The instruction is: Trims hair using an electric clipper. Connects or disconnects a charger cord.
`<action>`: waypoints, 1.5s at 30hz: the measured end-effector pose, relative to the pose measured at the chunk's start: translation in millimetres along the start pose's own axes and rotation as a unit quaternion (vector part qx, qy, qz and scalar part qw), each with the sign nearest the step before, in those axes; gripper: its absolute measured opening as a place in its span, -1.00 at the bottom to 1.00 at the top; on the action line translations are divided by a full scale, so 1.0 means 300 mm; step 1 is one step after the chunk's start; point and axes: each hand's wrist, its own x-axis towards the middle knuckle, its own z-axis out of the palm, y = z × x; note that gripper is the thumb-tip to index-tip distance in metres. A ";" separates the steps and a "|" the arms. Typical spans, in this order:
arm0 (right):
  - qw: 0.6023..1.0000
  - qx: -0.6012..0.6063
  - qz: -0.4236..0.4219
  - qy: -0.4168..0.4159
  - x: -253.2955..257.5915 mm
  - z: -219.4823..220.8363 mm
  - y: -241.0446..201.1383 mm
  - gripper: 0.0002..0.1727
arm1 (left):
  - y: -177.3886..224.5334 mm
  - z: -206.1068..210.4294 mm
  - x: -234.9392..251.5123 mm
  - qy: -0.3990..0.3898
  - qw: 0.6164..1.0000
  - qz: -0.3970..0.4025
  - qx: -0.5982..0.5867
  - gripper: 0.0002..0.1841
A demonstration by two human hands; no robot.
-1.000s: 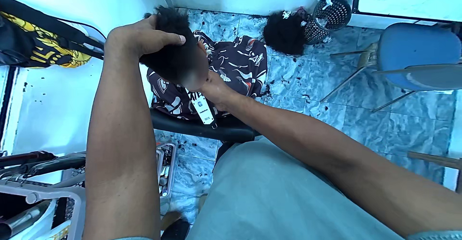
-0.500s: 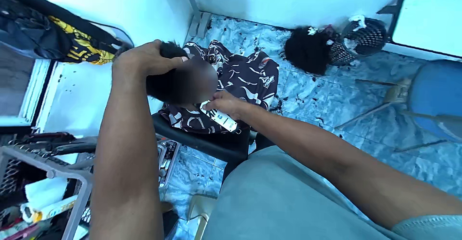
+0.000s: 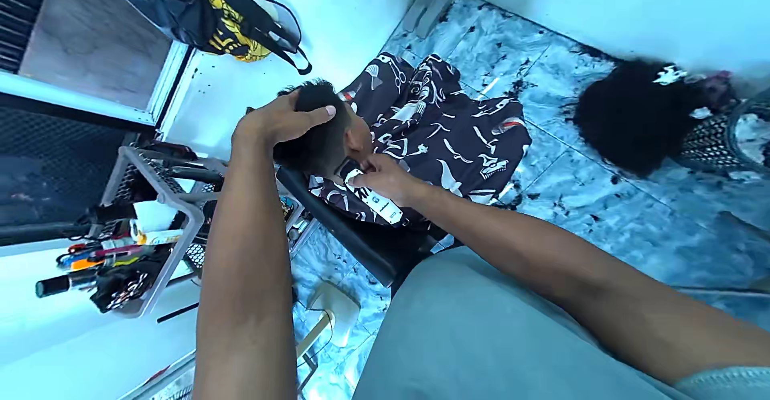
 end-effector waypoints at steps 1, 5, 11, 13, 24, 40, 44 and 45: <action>1.000 -0.009 -0.011 -0.004 -0.004 -0.003 -0.002 -0.53 | -0.004 0.005 -0.004 0.004 1.000 -0.003 -0.004 -0.19; 0.998 -0.052 0.019 -0.009 -0.010 -0.027 -0.013 -0.51 | -0.005 0.012 -0.032 0.020 0.999 0.001 -0.035 -0.32; 0.998 -0.054 0.029 -0.027 -0.043 -0.030 -0.054 -0.53 | -0.023 0.030 -0.069 0.034 0.997 0.016 -0.074 -0.43; 0.998 -0.055 0.035 -0.026 -0.037 -0.033 -0.045 -0.54 | -0.025 0.031 -0.076 0.039 0.996 0.017 -0.076 -0.43; 0.999 -0.022 0.006 -0.044 -0.042 -0.028 -0.045 -0.55 | -0.054 0.046 -0.091 0.049 0.995 0.013 -0.084 -0.41; 0.983 0.122 0.087 -0.108 -0.081 -0.063 -0.135 -0.71 | -0.085 0.092 -0.156 0.079 0.991 0.032 -0.100 -0.33; 0.972 0.132 0.132 -0.143 -0.086 -0.072 -0.148 -0.70 | -0.104 0.100 -0.164 0.082 0.990 0.036 -0.105 -0.32; 0.965 0.159 0.134 -0.160 -0.083 -0.079 -0.154 -0.69 | -0.107 0.102 -0.166 0.081 0.990 0.038 -0.107 -0.33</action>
